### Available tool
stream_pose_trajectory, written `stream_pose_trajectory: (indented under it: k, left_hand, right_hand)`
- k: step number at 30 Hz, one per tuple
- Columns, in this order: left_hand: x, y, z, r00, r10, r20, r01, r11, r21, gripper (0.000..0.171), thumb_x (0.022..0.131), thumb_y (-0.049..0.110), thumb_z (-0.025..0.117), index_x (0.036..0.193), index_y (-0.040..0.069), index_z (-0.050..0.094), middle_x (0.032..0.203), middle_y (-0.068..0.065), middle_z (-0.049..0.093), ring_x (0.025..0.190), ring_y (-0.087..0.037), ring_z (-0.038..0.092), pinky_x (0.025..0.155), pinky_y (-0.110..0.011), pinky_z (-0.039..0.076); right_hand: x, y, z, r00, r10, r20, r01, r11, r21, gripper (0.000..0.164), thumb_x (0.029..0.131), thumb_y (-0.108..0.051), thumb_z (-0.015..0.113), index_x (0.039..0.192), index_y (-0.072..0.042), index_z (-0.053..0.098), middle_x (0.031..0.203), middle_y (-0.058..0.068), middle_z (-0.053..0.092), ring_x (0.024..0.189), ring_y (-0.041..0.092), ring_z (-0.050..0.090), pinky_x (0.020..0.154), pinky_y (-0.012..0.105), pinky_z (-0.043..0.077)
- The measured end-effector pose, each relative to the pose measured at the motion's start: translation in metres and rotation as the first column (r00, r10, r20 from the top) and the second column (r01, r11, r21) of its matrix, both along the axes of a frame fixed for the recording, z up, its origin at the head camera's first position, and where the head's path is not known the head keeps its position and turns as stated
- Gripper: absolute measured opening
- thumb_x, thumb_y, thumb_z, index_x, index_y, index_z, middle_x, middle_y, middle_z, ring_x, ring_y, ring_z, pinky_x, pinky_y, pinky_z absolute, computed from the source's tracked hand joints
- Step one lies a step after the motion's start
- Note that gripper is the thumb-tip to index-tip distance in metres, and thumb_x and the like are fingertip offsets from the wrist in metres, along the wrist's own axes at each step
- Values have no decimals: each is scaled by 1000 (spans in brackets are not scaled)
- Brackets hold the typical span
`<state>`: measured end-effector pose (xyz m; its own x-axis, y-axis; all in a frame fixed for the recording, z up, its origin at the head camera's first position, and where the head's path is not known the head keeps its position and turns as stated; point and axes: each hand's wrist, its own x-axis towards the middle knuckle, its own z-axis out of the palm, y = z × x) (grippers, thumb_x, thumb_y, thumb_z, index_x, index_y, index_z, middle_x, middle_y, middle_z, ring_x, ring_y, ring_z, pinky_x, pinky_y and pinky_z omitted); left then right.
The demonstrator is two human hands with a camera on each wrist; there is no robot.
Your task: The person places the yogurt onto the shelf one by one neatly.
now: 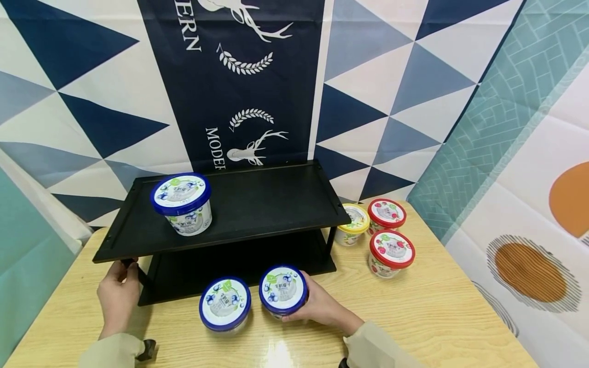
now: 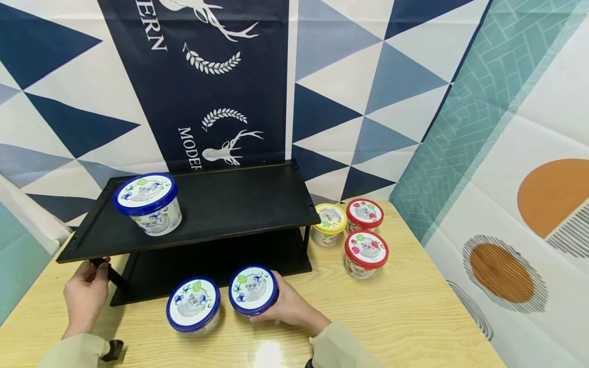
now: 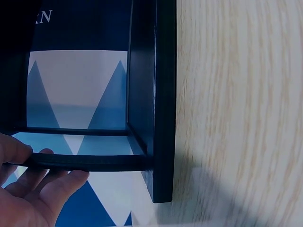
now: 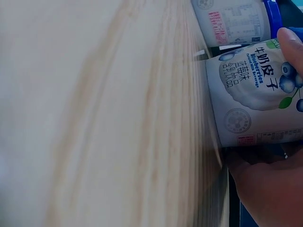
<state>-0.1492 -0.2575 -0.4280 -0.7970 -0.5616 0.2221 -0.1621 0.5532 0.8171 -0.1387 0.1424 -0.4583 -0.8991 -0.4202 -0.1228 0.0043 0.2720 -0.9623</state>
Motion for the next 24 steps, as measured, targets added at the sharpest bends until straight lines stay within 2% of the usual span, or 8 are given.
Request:
stream_pose_trajectory:
  k: [8, 14, 19, 21, 22, 24]
  left_hand:
    - [2, -1, -2, 1000, -2, -8, 2, 1000, -1, 26, 97, 23, 46, 105, 5, 63, 104, -19, 64, 74, 21, 36, 57, -7, 34]
    - [1, 0, -1, 1000, 8, -14, -9, 1000, -13, 25, 96, 22, 47, 103, 6, 64, 94, -6, 65, 74, 20, 37, 60, -8, 34]
    - [0, 0, -1, 1000, 2, -17, -2, 1000, -10, 24, 96, 22, 47, 103, 6, 64, 94, -11, 65, 73, 20, 38, 57, -7, 35]
    - [0, 0, 0, 1000, 5, -18, -5, 1000, -8, 23, 96, 21, 47, 103, 6, 64, 89, -3, 65, 72, 20, 38, 57, -7, 35]
    - [0, 0, 0, 1000, 4, -14, -5, 1000, -5, 24, 96, 21, 47, 103, 6, 64, 90, -4, 65, 72, 20, 38, 57, -7, 35]
    - [0, -1, 0, 1000, 2, -12, -2, 1000, 0, 24, 96, 22, 47, 105, 7, 64, 86, 7, 63, 73, 20, 38, 57, -7, 35]
  right_hand:
    - [2, -1, 1, 999, -1, 36, 1, 1000, -16, 96, 61, -22, 88, 140, -18, 33, 134, 4, 49, 127, 24, 43, 107, 50, 28]
    - [3, -1, 3, 1000, 0, 31, 1, 1000, -29, 97, 62, -20, 88, 141, -17, 33, 135, 5, 48, 127, 24, 43, 106, 48, 28]
    - [4, 0, 4, 1000, -2, 31, 3, 1000, -30, 96, 62, -20, 88, 141, -17, 33, 135, 5, 49, 127, 24, 43, 106, 48, 28]
    - [4, 0, 4, 1000, 1, 28, 0, 1000, -30, 96, 62, -20, 88, 141, -16, 32, 135, 5, 48, 127, 25, 43, 106, 48, 29]
    - [4, 1, 4, 1000, 2, 28, -1, 999, -32, 96, 63, -20, 88, 141, -16, 32, 135, 5, 48, 126, 25, 44, 106, 48, 29]
    - [3, 2, 4, 1000, 3, 24, -2, 999, -38, 96, 63, -19, 87, 141, -17, 32, 135, 5, 48, 127, 25, 43, 106, 48, 29]
